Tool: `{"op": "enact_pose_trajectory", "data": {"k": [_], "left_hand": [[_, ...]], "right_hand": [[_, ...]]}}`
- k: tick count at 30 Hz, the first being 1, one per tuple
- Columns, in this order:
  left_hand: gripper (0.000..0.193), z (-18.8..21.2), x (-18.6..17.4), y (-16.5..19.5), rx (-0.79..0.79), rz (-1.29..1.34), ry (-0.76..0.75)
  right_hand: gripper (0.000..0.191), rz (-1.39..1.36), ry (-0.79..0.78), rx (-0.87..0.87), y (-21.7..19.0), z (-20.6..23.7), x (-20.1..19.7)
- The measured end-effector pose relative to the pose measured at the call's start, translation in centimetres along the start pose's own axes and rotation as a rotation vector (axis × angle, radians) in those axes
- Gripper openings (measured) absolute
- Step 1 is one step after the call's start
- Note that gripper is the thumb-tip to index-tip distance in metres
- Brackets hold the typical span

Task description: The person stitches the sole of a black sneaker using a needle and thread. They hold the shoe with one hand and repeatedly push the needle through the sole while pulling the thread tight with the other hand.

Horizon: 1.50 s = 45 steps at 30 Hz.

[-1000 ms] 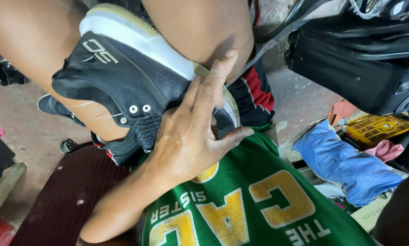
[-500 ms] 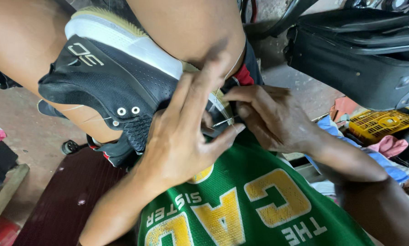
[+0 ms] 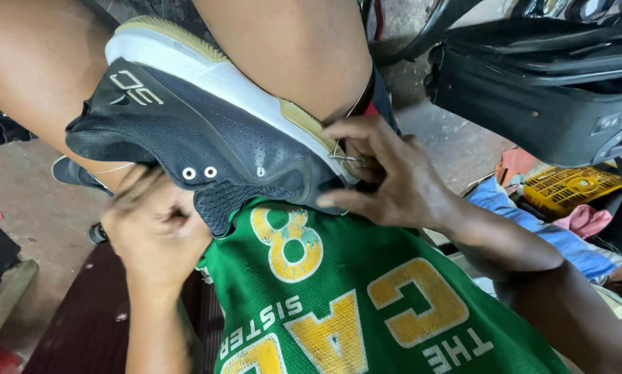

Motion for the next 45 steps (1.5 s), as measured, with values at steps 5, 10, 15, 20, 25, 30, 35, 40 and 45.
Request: {"op": "enact_pose_trajectory", "data": {"k": [5,10,15,20,25,30,35,40,45], "left_hand": [[0.055,1.5,-3.7,-4.7,-0.336,0.18,0.267],[0.055,2.7,-6.3,-9.7,-0.35,0.422,0.463],[0.048,4.9,-9.0,-13.7,-0.51,0.355,0.69],[0.024,3.7,-10.5,-11.9,-0.525,0.157,0.517],[0.013,0.2,-5.9,-0.5,-0.02,-0.27,0.174],[0.034,-3.8,1.4,3.0,0.075,-0.26,-0.31],[0.037,-4.6,1.9,2.1,0.035,-0.056,-0.301],[0.028,-4.4,2.3,2.3,0.035,-0.019,-0.274],[0.02,-4.3,2.1,2.4,0.058,0.125,-0.194]], "right_hand": [[0.067,0.05,0.036,0.057,0.4,-0.7,0.9],[0.065,0.066,0.029,0.071,1.0,-1.0,1.2],[0.055,-0.175,0.084,0.096,1.7,-0.7,1.7],[0.056,-0.146,0.078,0.151,1.5,-0.9,1.6],[0.055,-0.166,0.05,0.187,1.0,-1.3,1.3],[0.06,0.012,-0.021,0.122,0.5,-1.4,0.7],[0.091,0.392,-0.193,0.114,-0.5,-0.9,-2.0],[0.095,0.811,-0.256,-0.066,-1.3,0.0,-4.1],[0.072,0.517,-0.139,-0.129,-0.5,-0.9,-2.3]]}}
Point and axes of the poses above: each hand's wrist, its own z-axis away from the middle knuckle, its own x-axis out of the palm, y = z × x, the point moved 5 cm from there along -z, towards the middle knuckle, and after that the axes turned 4 degrees about -z, right-handed, at the moved point
